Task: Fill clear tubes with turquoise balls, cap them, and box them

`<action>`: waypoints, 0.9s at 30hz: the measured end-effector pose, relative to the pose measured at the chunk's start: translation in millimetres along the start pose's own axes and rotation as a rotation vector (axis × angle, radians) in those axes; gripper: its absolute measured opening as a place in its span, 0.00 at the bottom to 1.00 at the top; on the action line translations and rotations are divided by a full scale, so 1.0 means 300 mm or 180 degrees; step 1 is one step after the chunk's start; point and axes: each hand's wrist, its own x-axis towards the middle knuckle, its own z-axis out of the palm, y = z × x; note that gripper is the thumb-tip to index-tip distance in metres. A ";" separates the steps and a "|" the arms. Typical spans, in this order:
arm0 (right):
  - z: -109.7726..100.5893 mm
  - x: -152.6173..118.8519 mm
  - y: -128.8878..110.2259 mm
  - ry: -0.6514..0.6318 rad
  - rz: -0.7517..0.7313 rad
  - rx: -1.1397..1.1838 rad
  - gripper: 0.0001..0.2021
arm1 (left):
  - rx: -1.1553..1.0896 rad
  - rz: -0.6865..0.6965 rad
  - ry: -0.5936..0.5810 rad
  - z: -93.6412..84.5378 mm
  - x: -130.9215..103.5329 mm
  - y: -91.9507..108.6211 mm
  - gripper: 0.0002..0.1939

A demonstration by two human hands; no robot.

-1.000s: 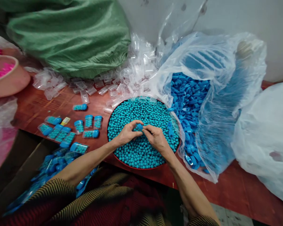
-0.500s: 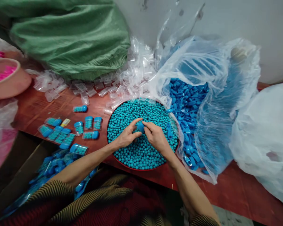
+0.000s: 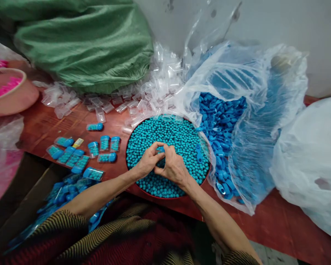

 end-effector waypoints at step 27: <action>0.055 0.071 0.103 -0.1363 -0.1874 -0.0513 0.15 | 0.4680 0.0411 0.2118 -0.531 -0.122 -0.105 0.20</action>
